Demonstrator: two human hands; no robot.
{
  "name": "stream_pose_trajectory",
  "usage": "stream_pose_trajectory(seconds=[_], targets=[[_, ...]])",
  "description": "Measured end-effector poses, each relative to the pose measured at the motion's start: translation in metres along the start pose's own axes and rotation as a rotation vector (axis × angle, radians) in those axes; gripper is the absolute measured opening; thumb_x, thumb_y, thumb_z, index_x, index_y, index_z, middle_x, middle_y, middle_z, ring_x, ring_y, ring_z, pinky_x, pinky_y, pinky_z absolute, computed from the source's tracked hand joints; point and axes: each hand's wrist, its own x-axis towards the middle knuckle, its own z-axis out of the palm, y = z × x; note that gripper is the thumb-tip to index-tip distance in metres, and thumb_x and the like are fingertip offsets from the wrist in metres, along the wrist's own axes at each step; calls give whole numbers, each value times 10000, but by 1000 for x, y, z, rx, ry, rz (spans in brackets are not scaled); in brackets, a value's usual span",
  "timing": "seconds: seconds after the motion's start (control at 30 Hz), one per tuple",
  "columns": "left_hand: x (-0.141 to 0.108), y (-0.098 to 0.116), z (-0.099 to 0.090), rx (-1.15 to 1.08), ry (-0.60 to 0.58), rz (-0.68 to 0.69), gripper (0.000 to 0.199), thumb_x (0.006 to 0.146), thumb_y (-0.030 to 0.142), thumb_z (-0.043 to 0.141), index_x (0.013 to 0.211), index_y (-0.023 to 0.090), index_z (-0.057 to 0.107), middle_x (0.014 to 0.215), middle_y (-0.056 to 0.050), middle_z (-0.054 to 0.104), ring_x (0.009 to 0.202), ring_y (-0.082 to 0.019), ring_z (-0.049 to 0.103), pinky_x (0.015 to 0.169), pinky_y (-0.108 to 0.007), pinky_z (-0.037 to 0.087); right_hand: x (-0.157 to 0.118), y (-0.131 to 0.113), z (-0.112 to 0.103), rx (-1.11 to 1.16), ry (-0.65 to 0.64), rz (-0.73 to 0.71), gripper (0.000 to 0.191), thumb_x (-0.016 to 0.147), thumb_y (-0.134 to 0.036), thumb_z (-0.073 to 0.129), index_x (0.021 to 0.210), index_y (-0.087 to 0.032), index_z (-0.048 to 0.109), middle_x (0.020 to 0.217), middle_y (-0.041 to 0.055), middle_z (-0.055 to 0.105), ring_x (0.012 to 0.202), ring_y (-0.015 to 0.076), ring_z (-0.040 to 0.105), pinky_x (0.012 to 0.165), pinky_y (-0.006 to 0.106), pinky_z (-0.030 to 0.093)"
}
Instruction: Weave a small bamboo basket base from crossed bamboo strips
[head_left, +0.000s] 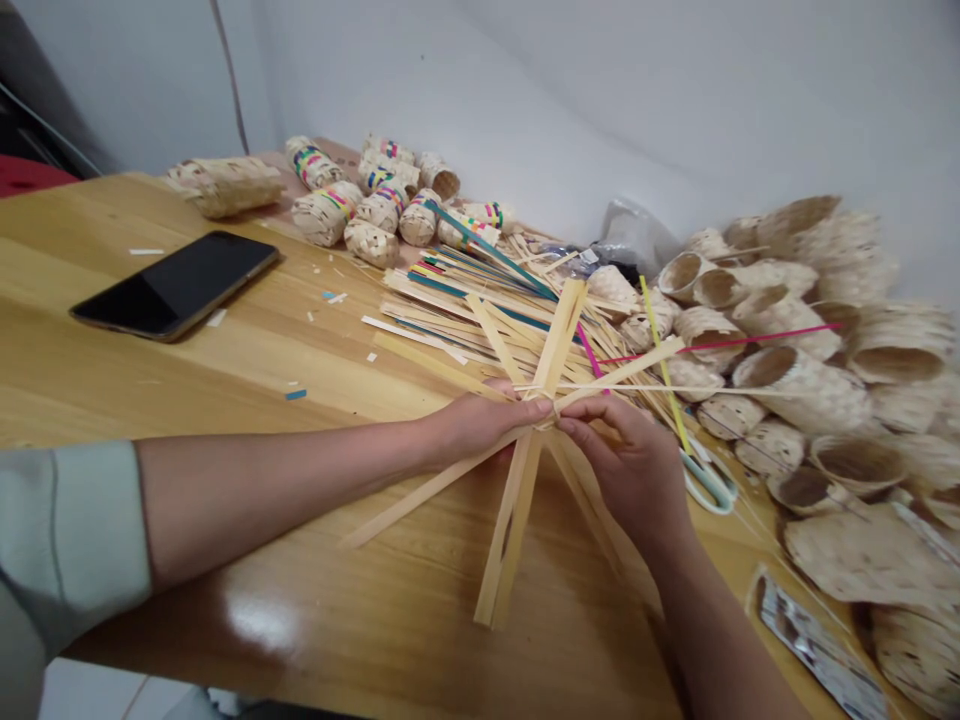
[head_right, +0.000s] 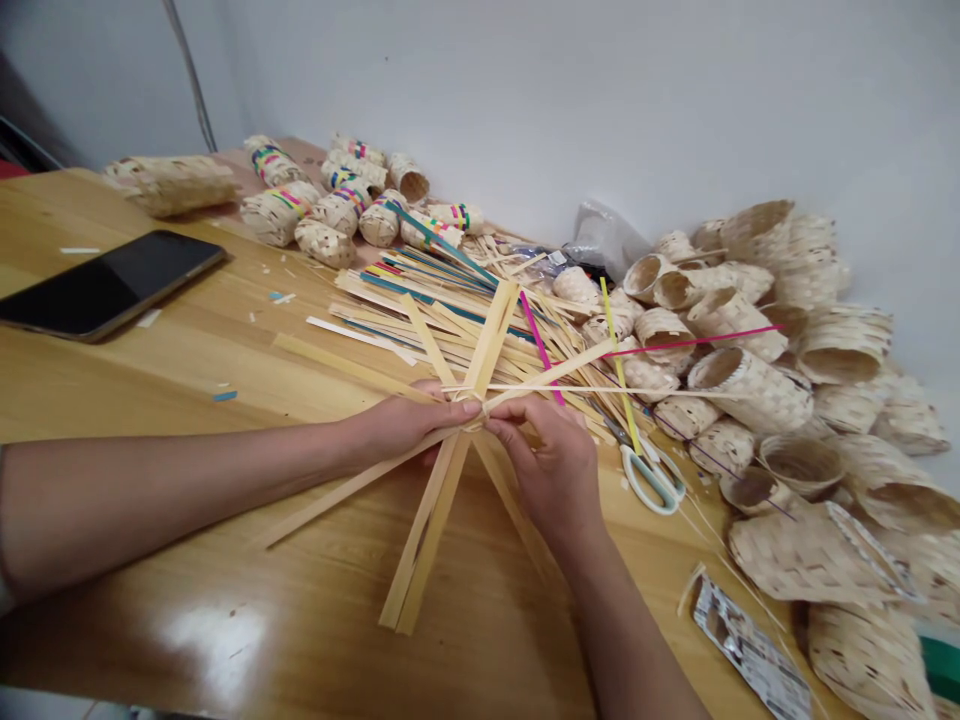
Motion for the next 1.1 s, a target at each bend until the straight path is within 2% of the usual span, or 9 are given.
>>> stream_pose_trajectory(seconds=[0.3, 0.47, 0.67, 0.83, 0.93, 1.1], targets=[[-2, -2, 0, 37, -11, 29, 430, 867, 462, 569, 580, 152, 487, 425, 53, 443, 378, -53, 384, 391, -190, 255, -1, -4, -1, 71, -22, 58, 71, 822, -260, 663, 759, -227, 652, 725, -31, 695, 688, 152, 631, 671, 285, 456], [-2, -6, 0, 82, 11, 35, 400, 865, 480, 556, 629, 161, 501, 449, 52, 442, 384, -62, 387, 390, -194, 258, -3, -7, 3, -37, -14, 35, 74, 842, -246, 645, 771, -227, 648, 750, -30, 706, 697, 157, 637, 697, 302, 436], [1, 0, 3, 72, 62, -13, 393, 920, 353, 477, 578, 160, 482, 410, 43, 428, 353, -64, 372, 378, -198, 261, -5, -6, 8, -278, 49, -111, 106, 899, -257, 591, 833, -228, 668, 797, -5, 730, 742, 186, 645, 732, 340, 387], [6, -3, -3, 74, 75, 22, 455, 924, 415, 474, 550, 156, 474, 403, 29, 435, 363, -65, 381, 385, -201, 247, -4, -4, 1, -348, 103, -214, 114, 908, -250, 593, 962, -234, 693, 944, 24, 739, 885, 198, 652, 800, 345, 404], [6, -3, -4, 47, 73, 1, 449, 922, 405, 473, 549, 155, 469, 394, 34, 428, 354, -62, 374, 382, -196, 241, -3, -3, -1, -417, 152, -267, 91, 895, -252, 613, 922, -237, 699, 889, 29, 718, 843, 199, 619, 761, 340, 400], [5, 1, 1, 35, 40, -35, 423, 918, 363, 487, 553, 150, 491, 390, 40, 433, 340, -59, 370, 380, -196, 249, 0, 0, -2, -455, 21, -348, 100, 906, -293, 602, 851, -241, 668, 787, 2, 676, 758, 180, 558, 717, 330, 352]])
